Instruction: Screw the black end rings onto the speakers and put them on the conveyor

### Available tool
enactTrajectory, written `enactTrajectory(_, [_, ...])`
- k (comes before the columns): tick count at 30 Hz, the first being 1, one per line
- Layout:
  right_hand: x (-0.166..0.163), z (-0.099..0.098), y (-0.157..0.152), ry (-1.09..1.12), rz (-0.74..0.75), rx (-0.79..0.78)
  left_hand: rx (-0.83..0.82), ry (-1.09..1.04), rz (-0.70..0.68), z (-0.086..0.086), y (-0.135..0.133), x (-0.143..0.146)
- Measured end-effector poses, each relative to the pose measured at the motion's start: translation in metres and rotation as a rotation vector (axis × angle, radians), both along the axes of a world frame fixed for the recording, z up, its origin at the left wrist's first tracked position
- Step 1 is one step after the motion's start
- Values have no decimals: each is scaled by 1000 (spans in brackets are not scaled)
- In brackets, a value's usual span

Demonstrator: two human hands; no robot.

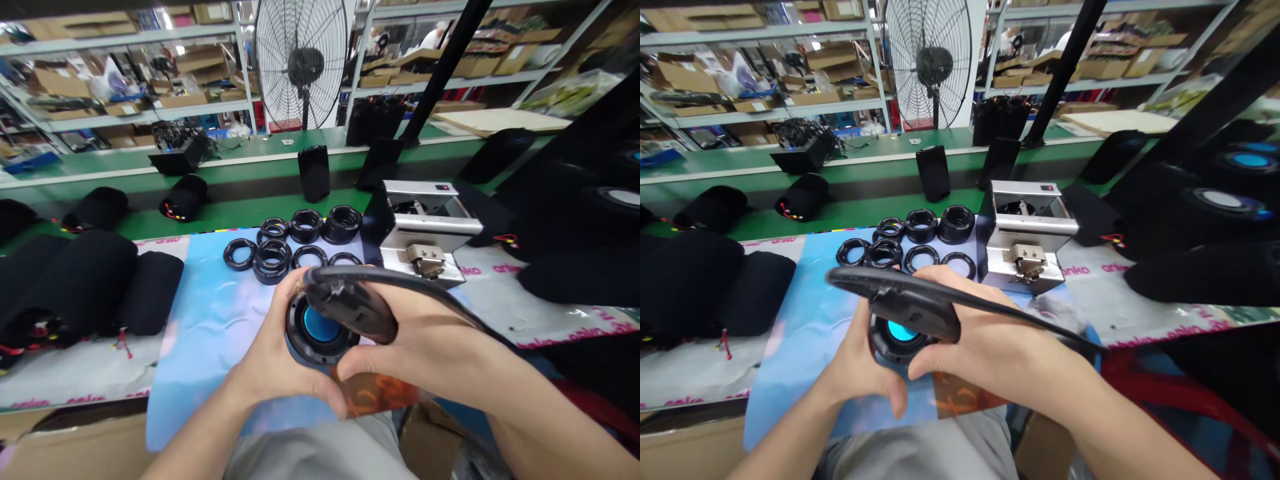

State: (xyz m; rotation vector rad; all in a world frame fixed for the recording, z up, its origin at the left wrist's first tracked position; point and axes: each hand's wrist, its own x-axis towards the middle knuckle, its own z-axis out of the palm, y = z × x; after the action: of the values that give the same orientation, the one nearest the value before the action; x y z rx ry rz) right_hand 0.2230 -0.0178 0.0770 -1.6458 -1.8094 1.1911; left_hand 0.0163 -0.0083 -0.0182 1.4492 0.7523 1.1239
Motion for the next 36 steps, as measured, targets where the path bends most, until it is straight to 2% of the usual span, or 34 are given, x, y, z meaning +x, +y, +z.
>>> enactTrajectory(2, [3, -6, -1, 43, -65, 7, -6, 23, 37, 3, -1, 1])
enactTrajectory(5, [16, -12, -1, 231, -150, -30, 1, 82, 70, 9, -3, 4])
enactTrajectory(7, [32, -9, 1, 434, -314, 33, 39, 84, 60, 14, -4, 5])
enactTrajectory(10, [60, 5, 7, 689, -645, 383, 72, 55, 43, 19, -3, 8])
enactTrajectory(12, [77, 14, 12, 769, -738, 614, 64, 58, 34, 20, 1, 12])
enactTrajectory(15, [92, 21, 21, 768, -728, 758, 59, 115, 5, 17, 9, 29])
enactTrajectory(18, [93, 19, 34, 701, -676, 776, 50, 132, -80, 15, 18, 55])
enactTrajectory(22, [87, 11, 51, 730, -555, 763, 19, 153, -159, 16, 24, 82])
enactTrajectory(28, [81, -3, 70, 751, -495, 795, -18, 131, -175, 18, 27, 85])
enactTrajectory(32, [83, -12, 82, 852, -471, 814, -35, 93, -172, 19, 25, 85])
enactTrajectory(36, [86, -11, 79, 882, -475, 730, -35, 78, -165, 18, 25, 86])
